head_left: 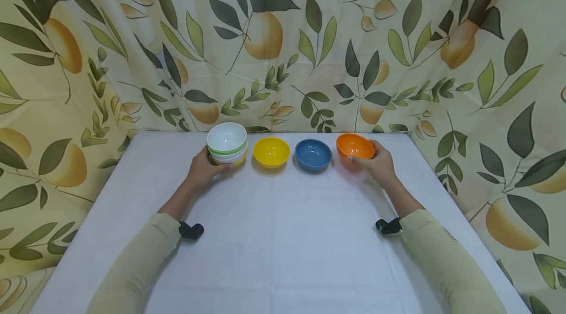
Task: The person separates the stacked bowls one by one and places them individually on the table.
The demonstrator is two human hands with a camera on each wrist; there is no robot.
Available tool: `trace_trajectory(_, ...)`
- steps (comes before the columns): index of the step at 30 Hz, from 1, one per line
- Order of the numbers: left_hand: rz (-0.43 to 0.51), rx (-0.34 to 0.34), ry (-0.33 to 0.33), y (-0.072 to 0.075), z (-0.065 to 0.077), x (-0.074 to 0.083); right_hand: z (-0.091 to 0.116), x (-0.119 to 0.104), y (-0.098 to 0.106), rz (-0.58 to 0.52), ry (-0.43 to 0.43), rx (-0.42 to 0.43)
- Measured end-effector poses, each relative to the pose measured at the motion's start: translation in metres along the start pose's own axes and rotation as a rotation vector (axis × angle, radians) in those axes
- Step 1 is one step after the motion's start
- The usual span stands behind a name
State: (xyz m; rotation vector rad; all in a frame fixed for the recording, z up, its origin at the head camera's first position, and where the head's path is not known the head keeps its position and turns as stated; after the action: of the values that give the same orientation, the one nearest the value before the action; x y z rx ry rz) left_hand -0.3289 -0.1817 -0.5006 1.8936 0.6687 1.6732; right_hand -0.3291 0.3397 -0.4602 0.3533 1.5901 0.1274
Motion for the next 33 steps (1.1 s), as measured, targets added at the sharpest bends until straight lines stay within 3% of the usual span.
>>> trace_trajectory(7, 0.005, -0.009, 0.009, 0.0, 0.002, 0.001, 0.001, 0.018, 0.002, 0.008, -0.077, -0.017)
trace_trajectory(16, -0.007, 0.003, 0.0, 0.001, -0.002, -0.001, 0.002, 0.016, 0.002, 0.043, -0.124, -0.028)
trace_trajectory(33, -0.031, -0.008, 0.009, 0.001, 0.0, 0.001, 0.003, 0.016, 0.0, 0.02, -0.128, -0.014)
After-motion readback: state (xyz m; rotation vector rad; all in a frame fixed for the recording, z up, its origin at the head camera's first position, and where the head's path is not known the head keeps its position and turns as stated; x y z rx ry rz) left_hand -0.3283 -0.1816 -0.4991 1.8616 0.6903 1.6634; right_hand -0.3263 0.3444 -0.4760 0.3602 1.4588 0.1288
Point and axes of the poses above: each hand's wrist, its own z-axis away from the middle knuckle, its own y-axis out of the back of the hand, x = y × z, the point moved 3 cm from there along -z, towards the middle knuckle, and after that the axes turned 13 degrees about -z, right-handed, at the moved point
